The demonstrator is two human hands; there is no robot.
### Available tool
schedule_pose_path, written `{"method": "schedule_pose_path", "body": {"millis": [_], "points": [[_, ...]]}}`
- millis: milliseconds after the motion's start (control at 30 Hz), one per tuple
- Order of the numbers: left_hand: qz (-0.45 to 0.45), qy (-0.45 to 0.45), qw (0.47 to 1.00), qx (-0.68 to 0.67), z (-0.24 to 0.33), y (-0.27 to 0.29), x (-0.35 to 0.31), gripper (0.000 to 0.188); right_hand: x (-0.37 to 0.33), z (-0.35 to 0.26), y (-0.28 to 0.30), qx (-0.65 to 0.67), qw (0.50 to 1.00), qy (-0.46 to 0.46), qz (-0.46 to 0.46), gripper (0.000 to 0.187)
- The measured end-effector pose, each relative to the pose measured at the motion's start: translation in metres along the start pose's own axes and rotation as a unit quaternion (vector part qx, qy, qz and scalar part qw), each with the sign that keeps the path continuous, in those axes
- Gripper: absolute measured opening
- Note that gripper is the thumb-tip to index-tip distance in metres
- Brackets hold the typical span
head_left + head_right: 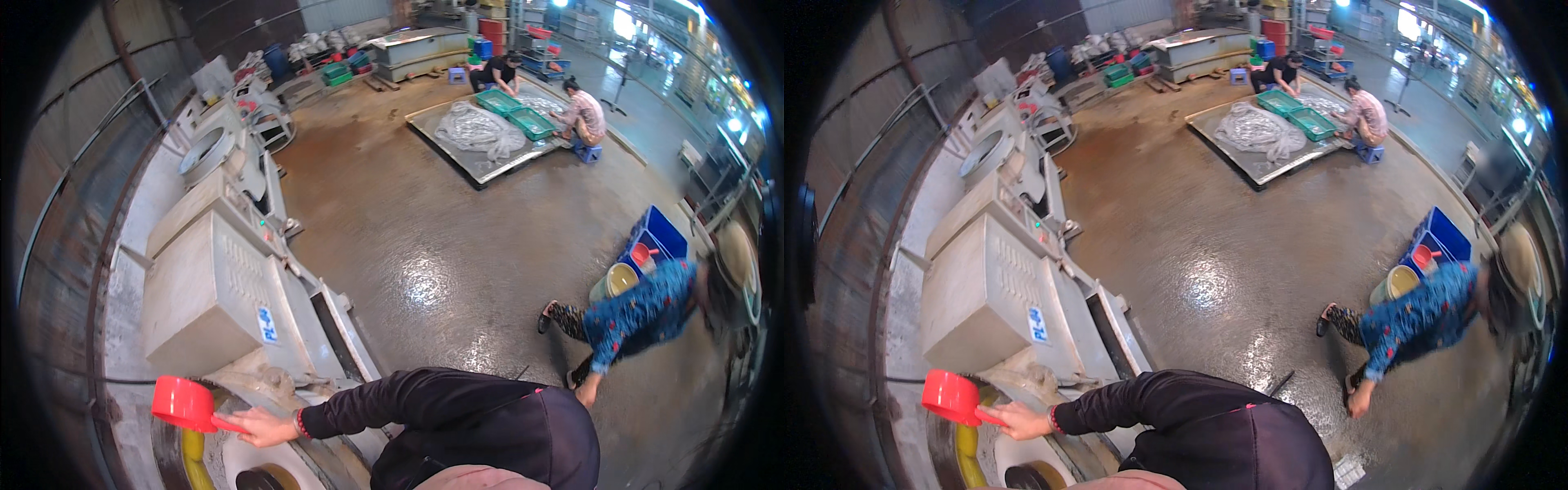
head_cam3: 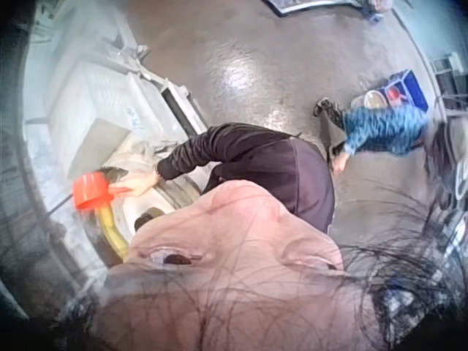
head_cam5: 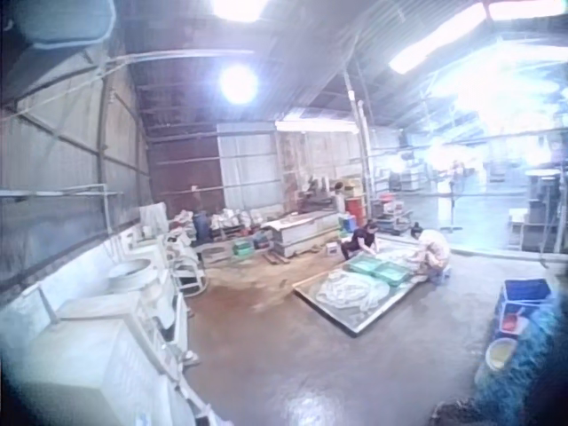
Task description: The person pours a yellow liquid from a red scoop into a large rotating industrial drum containing small metallic parts. The person repeatedly scoops and pours the liquid while the drum spins, then walks away from the machine.
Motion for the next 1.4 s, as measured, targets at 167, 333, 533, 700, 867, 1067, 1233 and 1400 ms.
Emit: {"method": "schedule_pose_path", "body": {"millis": [167,333,533,700,867,1067,1233,1400], "points": [[0.017,0.088,0.994,0.063,-0.084,0.074,-0.028,0.061,0.004,-0.001,-0.005,0.02,0.999,-0.045,-0.019,0.057],[-0.015,0.23,0.971,0.067,-0.176,0.129,-0.09,0.059,0.0,0.02,-0.012,-0.065,0.987,-0.123,-0.086,0.039],[0.117,0.314,0.927,-0.165,-0.191,0.107,-0.096,0.067,0.008,-0.006,-0.018,-0.068,0.996,-0.002,-0.059,0.054],[0.111,0.369,0.913,-0.134,-0.2,0.118,-0.093,0.073,-0.008,-0.018,-0.042,-0.059,0.991,-0.01,-0.123,0.054],[0.1,0.388,0.909,-0.115,-0.214,0.113,-0.095,0.076,-0.01,-0.022,-0.045,-0.014,0.993,0.021,-0.113,0.053],[0.101,0.382,0.915,-0.082,-0.218,0.112,-0.097,0.077,-0.009,-0.024,-0.041,-0.024,0.993,0.013,-0.11,0.054],[0.117,0.399,0.905,-0.087,-0.22,0.111,-0.098,0.059,-0.007,-0.02,-0.04,0.027,0.996,0.014,-0.087,0.054],[0.105,0.421,0.894,-0.112,-0.223,0.108,-0.1,0.043,-0.007,-0.017,-0.04,0.022,0.996,0.005,-0.088,0.053]]}}
Point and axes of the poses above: each hand's wrist, its own x-axis towards the middle knuckle, its own y-axis out of the back of the hand, z = x × y, the point moved 6 cm from there along x, towards the middle knuckle, and after that the axes turned 5 degrees about z, right-handed, at the moved point
